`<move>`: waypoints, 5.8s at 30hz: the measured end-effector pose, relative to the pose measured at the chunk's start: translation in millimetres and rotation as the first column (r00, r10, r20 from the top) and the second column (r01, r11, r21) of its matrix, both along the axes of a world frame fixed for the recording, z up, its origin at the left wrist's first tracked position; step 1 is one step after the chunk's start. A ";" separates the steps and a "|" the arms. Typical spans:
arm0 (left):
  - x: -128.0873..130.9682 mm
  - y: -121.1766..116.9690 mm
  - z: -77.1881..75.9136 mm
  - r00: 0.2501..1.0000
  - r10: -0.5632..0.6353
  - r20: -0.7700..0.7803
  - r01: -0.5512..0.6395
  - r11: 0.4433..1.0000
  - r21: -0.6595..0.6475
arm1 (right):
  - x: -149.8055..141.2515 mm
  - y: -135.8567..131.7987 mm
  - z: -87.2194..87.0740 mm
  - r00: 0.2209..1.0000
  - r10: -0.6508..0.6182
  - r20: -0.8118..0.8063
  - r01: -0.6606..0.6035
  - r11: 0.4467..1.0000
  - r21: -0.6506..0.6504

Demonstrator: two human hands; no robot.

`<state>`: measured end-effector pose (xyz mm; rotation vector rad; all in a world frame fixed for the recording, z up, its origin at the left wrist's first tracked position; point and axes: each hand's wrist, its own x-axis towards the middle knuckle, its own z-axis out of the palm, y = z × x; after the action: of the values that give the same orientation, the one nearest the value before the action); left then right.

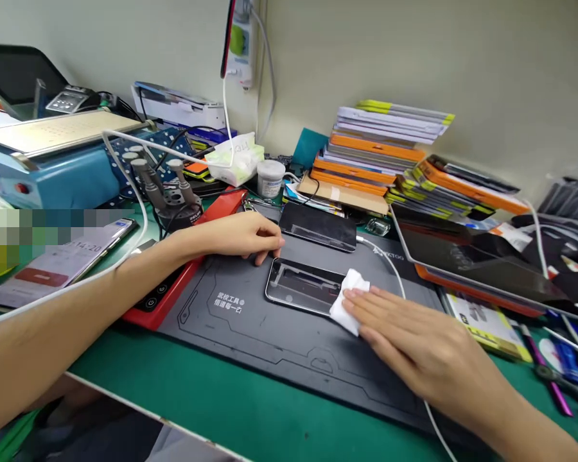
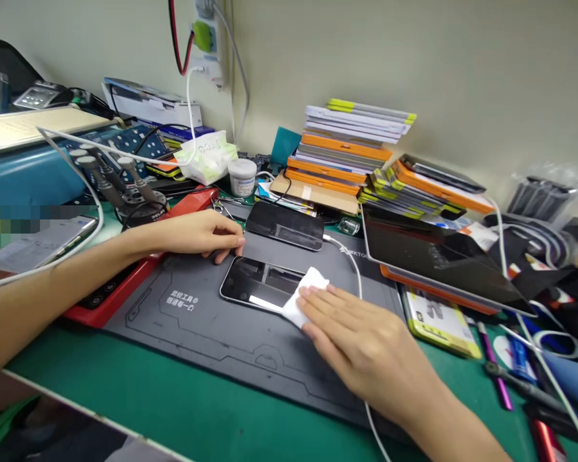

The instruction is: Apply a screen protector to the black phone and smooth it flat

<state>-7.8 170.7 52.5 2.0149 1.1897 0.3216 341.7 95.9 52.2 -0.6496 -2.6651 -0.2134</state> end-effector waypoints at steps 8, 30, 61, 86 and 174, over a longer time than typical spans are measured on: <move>1.1 -1.4 0.7 0.997 -0.031 -0.065 0.036 0.996 0.085 | -7.5 25.5 -8.6 1.000 -0.011 -0.025 0.012 0.998 0.064; 1.4 3.5 -3.5 1.000 0.006 -0.008 -0.006 0.999 -0.050 | 1.3 -3.3 -0.9 0.998 -0.039 0.046 0.039 0.999 0.014; -1.4 10.0 -6.9 0.998 -0.024 0.057 0.026 0.999 -0.042 | -51.3 -52.0 -7.1 0.957 -0.247 0.152 0.233 0.967 0.105; 1.4 4.6 -1.9 0.997 0.015 0.072 -0.011 0.998 -0.054 | -102.7 -24.5 -7.0 0.953 -0.238 0.188 0.228 0.971 0.069; 9.5 0.2 -8.2 0.965 0.226 -0.130 -0.220 0.974 0.063 | -45.1 -27.8 -9.2 0.917 -0.355 0.180 0.326 0.930 0.172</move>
<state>1.7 170.9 44.3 1.9723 1.5135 0.3293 296.6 68.1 43.1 -1.0992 -2.6798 -0.5888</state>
